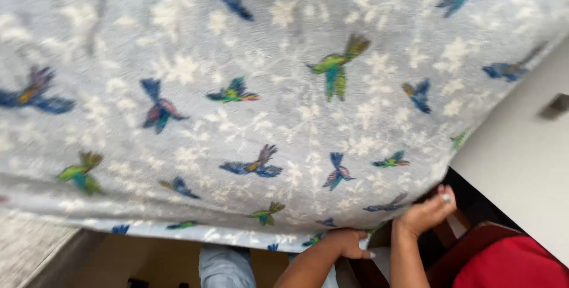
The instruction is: The person smooths and arranges a light blue bedsheet with a bird pattern on a bed. They pull the sheet taut, tuck the edges under the mattress, and smooth out wrinkles across the surface and corners.
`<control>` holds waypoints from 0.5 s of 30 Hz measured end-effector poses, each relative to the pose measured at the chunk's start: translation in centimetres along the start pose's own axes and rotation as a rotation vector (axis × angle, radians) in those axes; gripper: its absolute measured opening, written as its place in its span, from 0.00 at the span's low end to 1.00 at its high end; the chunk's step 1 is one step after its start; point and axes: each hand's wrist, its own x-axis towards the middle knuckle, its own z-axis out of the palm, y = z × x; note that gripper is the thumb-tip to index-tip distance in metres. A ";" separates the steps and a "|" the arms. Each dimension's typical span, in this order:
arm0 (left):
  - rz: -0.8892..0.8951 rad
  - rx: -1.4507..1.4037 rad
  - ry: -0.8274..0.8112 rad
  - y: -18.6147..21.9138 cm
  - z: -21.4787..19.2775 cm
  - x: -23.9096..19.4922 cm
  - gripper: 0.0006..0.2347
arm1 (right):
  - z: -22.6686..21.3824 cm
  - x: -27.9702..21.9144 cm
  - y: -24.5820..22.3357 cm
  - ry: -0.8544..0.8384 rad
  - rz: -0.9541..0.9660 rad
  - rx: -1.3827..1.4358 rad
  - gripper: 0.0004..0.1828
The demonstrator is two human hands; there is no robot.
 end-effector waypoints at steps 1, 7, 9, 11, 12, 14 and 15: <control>-0.004 -0.208 -0.080 0.0 -0.1 0.5 0.39 | 0.6 -0.5 -3.3 -0.105 -0.304 -0.032 0.24; -0.100 -0.569 -0.050 0.3 1.1 2.0 0.36 | 6.8 1.8 -7.7 -0.623 -0.288 -0.232 0.31; -0.084 -0.521 0.002 -0.9 0.3 2.5 0.35 | 9.8 4.1 -5.7 -0.679 -0.259 -0.240 0.33; -0.090 -0.565 -0.126 -1.0 1.9 3.5 0.36 | 8.7 5.7 -6.2 -0.715 -0.088 -0.295 0.39; -0.081 -0.571 -0.133 -0.5 4.2 4.6 0.36 | 7.8 5.9 -6.6 -0.712 -0.090 -0.307 0.39; 0.016 -0.439 -0.043 -0.4 7.1 6.6 0.40 | 8.0 5.9 -8.3 -0.782 0.257 -0.287 0.37; 0.014 -0.438 -0.013 -0.4 6.0 3.6 0.40 | 8.5 6.7 -7.7 -0.801 0.237 -0.272 0.37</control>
